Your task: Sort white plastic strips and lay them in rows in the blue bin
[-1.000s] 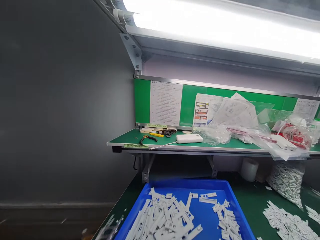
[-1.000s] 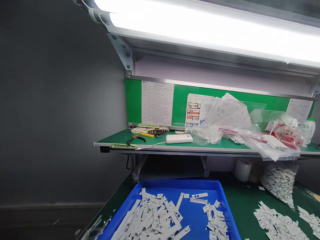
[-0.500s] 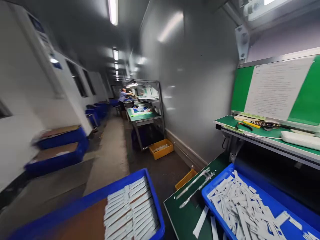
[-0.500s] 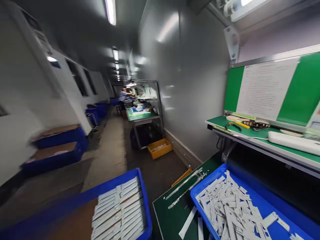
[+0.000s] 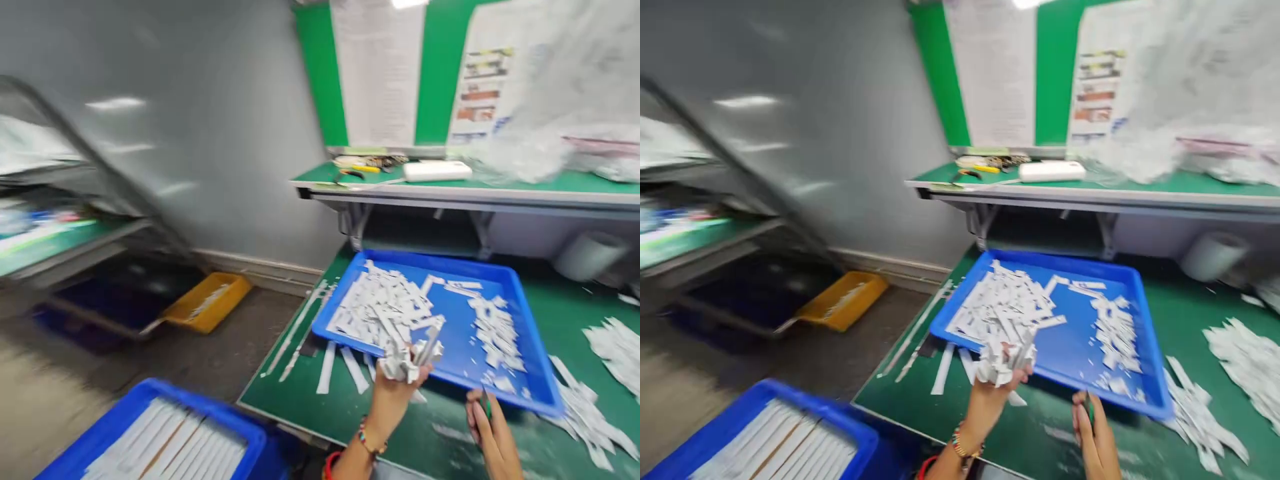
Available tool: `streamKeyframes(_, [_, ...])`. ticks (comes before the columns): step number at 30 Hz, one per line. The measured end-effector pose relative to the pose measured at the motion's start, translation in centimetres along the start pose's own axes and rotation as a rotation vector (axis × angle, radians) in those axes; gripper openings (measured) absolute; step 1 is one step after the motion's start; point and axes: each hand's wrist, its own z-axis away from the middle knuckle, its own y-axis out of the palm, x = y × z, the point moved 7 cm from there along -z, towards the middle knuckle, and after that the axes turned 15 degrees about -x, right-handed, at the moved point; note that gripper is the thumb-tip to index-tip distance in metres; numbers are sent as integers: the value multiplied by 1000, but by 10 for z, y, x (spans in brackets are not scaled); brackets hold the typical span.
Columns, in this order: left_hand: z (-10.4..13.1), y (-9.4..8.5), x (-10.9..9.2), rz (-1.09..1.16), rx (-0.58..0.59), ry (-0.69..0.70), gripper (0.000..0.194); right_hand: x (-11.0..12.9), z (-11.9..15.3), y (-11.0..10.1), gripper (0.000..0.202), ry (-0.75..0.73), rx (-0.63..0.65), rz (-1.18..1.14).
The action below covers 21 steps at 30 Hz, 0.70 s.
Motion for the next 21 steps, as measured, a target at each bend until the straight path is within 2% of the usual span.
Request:
streamKeyframes(2, [5,4,-20,-67,48,110,34,17,1,-16,31,0,-28,13])
streamKeyframes(3, [9,7,-28,-108,87,161,30,31,1,-21,31,-49,-25,22])
streamKeyframes(7, [27,13,-50,-188,183,344,20,99,4,-25,19,-441,40,196])
streamKeyframes(9, [31,14,-54,-187,202,418,17,121,9,-20,16,-590,105,285])
streamKeyframes(14, [34,18,-58,-233,282,561,16,139,14,-12,24,-772,180,365])
streamKeyframes(18, [35,19,-60,-251,330,611,17,141,11,-16,28,-799,253,396])
streamKeyframes(21, [35,20,-57,-255,355,586,21,142,9,-18,30,-800,309,414])
